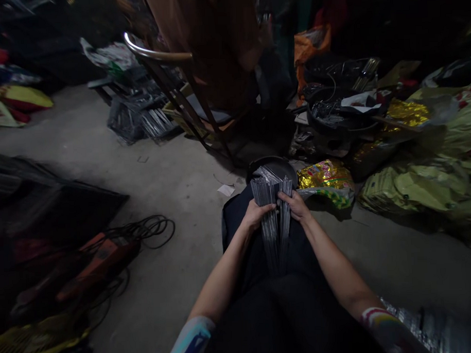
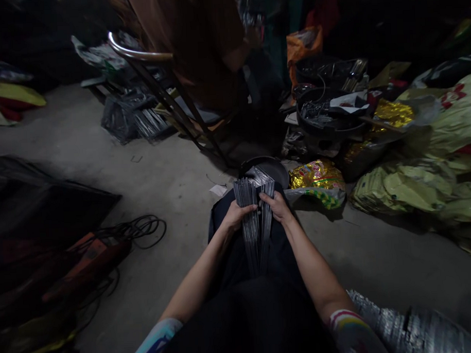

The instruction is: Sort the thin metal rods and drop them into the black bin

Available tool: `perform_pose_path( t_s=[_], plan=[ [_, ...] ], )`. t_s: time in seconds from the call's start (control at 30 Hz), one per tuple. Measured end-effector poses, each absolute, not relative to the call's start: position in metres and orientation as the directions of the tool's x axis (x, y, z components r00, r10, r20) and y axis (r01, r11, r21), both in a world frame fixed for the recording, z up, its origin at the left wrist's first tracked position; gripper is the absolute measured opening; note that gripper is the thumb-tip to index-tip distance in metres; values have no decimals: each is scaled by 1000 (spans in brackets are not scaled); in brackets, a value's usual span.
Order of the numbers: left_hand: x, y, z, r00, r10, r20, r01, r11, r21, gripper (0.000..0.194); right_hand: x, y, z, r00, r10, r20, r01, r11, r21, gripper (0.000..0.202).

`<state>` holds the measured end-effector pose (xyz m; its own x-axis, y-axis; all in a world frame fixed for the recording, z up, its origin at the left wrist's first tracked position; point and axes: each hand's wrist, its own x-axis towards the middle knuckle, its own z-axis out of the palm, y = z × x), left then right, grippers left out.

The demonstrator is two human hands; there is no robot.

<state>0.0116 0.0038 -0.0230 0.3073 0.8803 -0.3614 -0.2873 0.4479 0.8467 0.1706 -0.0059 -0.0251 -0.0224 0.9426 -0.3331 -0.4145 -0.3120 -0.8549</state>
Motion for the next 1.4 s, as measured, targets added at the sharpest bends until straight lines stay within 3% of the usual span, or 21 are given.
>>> perform_pose_path(
  t_s=[0.13, 0.4, 0.63, 0.73, 0.93, 1.23, 1.4],
  plan=[
    [13, 4, -22, 303, 872, -385, -299, 471, 830, 48, 169, -4, -24, 63, 953, -296, -366, -254, -895, 41],
    [13, 4, -20, 278, 875, -395, -262, 465, 846, 45, 162, -2, -19, 94, 937, -336, -284, -298, -911, 38],
    [13, 3, -20, 244, 888, -390, -236, 444, 864, 44, 164, 0, -25, 117, 959, -257, -186, -233, -955, 33],
    [12, -3, -16, 194, 904, -382, -231, 421, 878, 43, 162, -5, -22, 103, 965, -241, -223, -214, -951, 33],
    [7, -15, 1, 130, 932, -338, -198, 358, 912, 37, 149, -21, -6, 62, 940, -336, -464, -271, -844, 33],
    [4, -17, 7, 118, 936, -332, -223, 351, 909, 43, 133, -19, 2, 178, 943, -280, -270, -227, -936, 32],
    [2, -19, 8, 111, 933, -342, -239, 359, 902, 44, 136, -21, 2, 125, 960, -251, -297, -205, -932, 35]
  ],
)
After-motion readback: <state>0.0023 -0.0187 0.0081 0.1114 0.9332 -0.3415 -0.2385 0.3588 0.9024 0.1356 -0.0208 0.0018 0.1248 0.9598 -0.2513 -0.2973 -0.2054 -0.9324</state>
